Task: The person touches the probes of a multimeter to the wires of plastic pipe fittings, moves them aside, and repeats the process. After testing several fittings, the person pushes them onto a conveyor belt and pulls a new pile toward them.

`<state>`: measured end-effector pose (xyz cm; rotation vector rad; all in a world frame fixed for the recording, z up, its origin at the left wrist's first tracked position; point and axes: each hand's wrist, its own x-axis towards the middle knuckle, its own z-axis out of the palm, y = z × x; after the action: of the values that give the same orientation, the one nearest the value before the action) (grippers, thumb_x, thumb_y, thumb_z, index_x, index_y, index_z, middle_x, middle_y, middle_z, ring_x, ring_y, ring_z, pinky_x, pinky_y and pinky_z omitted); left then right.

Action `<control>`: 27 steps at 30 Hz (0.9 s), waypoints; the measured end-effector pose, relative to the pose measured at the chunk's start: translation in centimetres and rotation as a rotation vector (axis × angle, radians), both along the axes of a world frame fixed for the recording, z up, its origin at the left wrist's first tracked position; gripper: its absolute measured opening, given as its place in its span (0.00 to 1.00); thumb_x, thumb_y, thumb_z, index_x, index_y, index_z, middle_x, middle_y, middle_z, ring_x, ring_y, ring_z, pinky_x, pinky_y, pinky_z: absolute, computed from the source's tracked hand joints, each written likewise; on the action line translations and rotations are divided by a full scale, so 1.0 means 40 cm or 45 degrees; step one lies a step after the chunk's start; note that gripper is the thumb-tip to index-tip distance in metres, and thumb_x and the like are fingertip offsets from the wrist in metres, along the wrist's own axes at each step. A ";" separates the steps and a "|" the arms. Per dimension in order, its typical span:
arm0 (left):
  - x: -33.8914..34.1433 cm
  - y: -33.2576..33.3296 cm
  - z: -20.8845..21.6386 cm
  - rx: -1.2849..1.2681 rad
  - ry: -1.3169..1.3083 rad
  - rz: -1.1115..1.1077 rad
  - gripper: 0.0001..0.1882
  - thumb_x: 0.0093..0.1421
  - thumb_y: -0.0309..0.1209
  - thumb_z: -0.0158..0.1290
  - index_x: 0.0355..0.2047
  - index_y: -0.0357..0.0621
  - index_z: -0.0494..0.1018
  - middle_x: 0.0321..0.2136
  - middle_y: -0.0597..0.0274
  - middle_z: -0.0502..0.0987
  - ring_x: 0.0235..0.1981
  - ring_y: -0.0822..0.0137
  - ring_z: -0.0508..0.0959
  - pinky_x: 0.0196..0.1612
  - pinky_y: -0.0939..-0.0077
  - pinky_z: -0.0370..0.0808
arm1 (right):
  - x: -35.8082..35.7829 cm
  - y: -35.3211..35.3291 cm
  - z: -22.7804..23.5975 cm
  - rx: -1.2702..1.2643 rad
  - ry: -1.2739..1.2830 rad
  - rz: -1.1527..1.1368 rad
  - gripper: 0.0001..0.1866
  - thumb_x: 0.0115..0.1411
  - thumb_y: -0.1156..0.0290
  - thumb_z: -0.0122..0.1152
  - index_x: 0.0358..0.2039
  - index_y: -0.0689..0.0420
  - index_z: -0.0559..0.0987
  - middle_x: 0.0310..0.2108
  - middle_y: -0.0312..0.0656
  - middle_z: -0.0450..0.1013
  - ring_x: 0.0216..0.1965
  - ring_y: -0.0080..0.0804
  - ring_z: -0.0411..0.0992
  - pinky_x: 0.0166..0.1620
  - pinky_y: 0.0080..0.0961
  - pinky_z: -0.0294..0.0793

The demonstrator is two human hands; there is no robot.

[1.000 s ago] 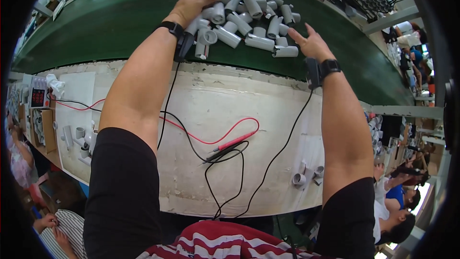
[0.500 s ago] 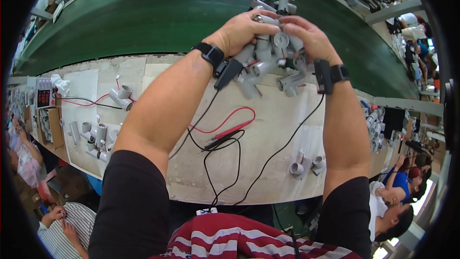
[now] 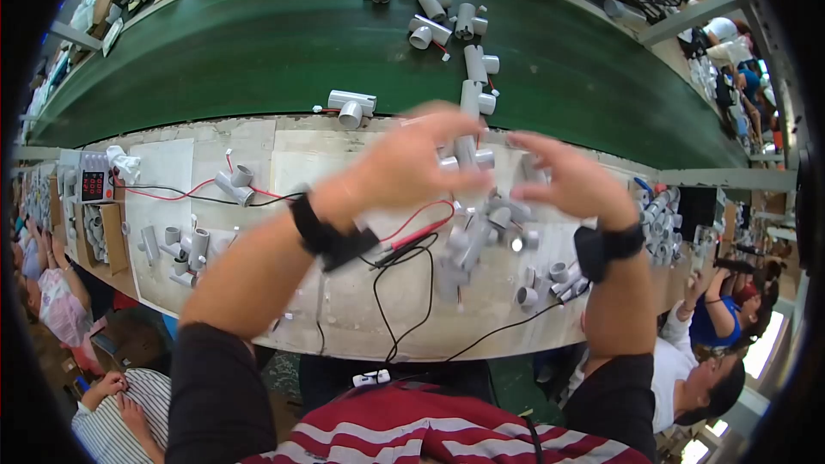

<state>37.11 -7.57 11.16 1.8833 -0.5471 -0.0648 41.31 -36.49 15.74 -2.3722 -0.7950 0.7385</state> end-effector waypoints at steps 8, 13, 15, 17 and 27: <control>0.650 0.329 -0.070 1.424 0.142 0.392 0.42 0.67 0.61 0.48 0.75 0.55 0.57 0.77 0.56 0.52 0.79 0.52 0.46 0.75 0.26 0.37 | 0.397 0.209 -0.183 -0.112 -0.525 -0.357 0.50 0.56 0.45 0.75 0.72 0.55 0.65 0.69 0.57 0.66 0.67 0.49 0.68 0.66 0.36 0.69; 0.751 0.288 -0.231 1.214 -0.355 0.347 0.28 0.71 0.45 0.48 0.68 0.51 0.68 0.70 0.56 0.67 0.72 0.51 0.64 0.69 0.31 0.58 | 0.487 0.340 -0.288 -0.016 -0.699 -0.232 0.54 0.52 0.44 0.77 0.73 0.55 0.63 0.68 0.58 0.66 0.70 0.52 0.63 0.70 0.35 0.65; 0.738 0.226 -0.252 1.239 -0.198 0.505 0.24 0.71 0.42 0.48 0.64 0.50 0.73 0.66 0.56 0.72 0.69 0.52 0.67 0.66 0.34 0.64 | 0.511 0.376 -0.275 0.205 -0.550 -0.282 0.52 0.52 0.51 0.76 0.72 0.56 0.63 0.67 0.56 0.68 0.68 0.52 0.66 0.68 0.35 0.67; 0.756 0.299 -0.309 1.048 -0.621 0.264 0.21 0.69 0.43 0.50 0.58 0.50 0.78 0.61 0.52 0.76 0.67 0.55 0.69 0.63 0.41 0.66 | 0.534 0.449 -0.241 0.166 -0.486 -0.212 0.57 0.47 0.49 0.79 0.73 0.54 0.62 0.64 0.57 0.71 0.65 0.52 0.69 0.66 0.37 0.70; 0.282 0.083 -0.173 0.591 -0.393 0.159 0.18 0.62 0.40 0.61 0.49 0.45 0.81 0.49 0.56 0.79 0.53 0.49 0.77 0.54 0.54 0.75 | 0.427 0.221 -0.227 0.147 -0.215 0.064 0.43 0.46 0.71 0.66 0.67 0.55 0.70 0.57 0.45 0.74 0.53 0.37 0.72 0.58 0.30 0.73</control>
<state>48.39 -4.26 4.22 2.3978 -0.6621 0.2002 58.38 -27.64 6.66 -2.3392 -0.9441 0.5022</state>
